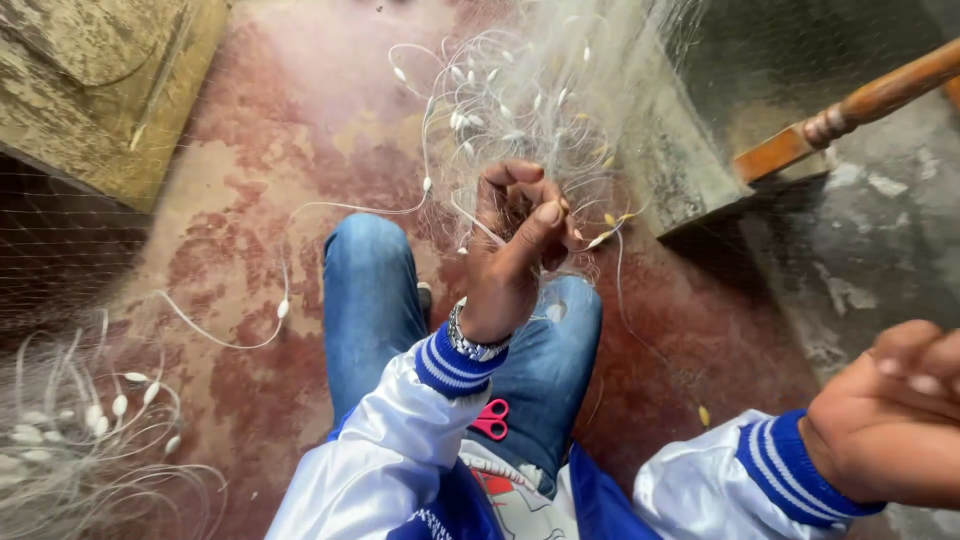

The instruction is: The person sits on the floor and repairs a fishing net by threading a small white float onto the netting using a pink plastic tool. They repeatedly pull the float through the mesh and adjust the netting with both hands.

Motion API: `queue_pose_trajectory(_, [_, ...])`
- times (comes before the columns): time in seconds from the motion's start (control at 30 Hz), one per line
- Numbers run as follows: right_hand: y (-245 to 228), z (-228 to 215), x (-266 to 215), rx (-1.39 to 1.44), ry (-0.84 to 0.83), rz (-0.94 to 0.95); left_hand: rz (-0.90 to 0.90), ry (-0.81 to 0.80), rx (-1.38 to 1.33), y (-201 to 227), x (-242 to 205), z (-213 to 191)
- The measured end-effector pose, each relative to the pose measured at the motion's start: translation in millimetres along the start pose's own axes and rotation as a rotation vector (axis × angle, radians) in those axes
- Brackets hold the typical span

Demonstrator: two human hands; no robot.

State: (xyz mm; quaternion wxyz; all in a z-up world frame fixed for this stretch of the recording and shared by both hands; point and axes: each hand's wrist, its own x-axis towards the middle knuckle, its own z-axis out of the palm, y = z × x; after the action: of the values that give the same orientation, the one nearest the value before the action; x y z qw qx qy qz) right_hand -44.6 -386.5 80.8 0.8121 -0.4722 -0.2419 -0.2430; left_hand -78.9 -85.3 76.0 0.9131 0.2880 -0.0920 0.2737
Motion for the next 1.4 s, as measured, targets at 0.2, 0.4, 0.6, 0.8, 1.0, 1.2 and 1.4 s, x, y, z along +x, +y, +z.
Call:
queue_pose_trajectory(0.2, [-10,137,-22,-1.096,-0.494,-0.059,-0.026,0.028,0.156,7,0,-12])
queue_pose_trajectory(0.4, [7,141,-24,-1.071,-0.712,0.315,-0.271,-0.008,-0.037,9,8,-19])
queue_pose_trajectory(0.6, [14,136,-30,-0.867,-0.443,0.403,-0.356,0.014,-0.161,-1,17,-26])
queue_pose_trajectory(0.8, [18,122,-36,-0.84,-0.305,0.35,-0.702,-0.011,-0.267,-15,25,-22])
queue_pose_trajectory(1.0, [24,109,-42,-0.813,-0.207,0.368,-0.687,-0.047,-0.186,-17,29,-16])
queue_pose_trajectory(1.2, [39,132,-36,-0.79,-0.356,0.462,-0.339,0.111,-0.029,-1,26,-15])
queue_pose_trajectory(1.4, [87,192,-8,-0.497,-0.618,0.426,-0.179,0.029,0.082,33,25,-10])
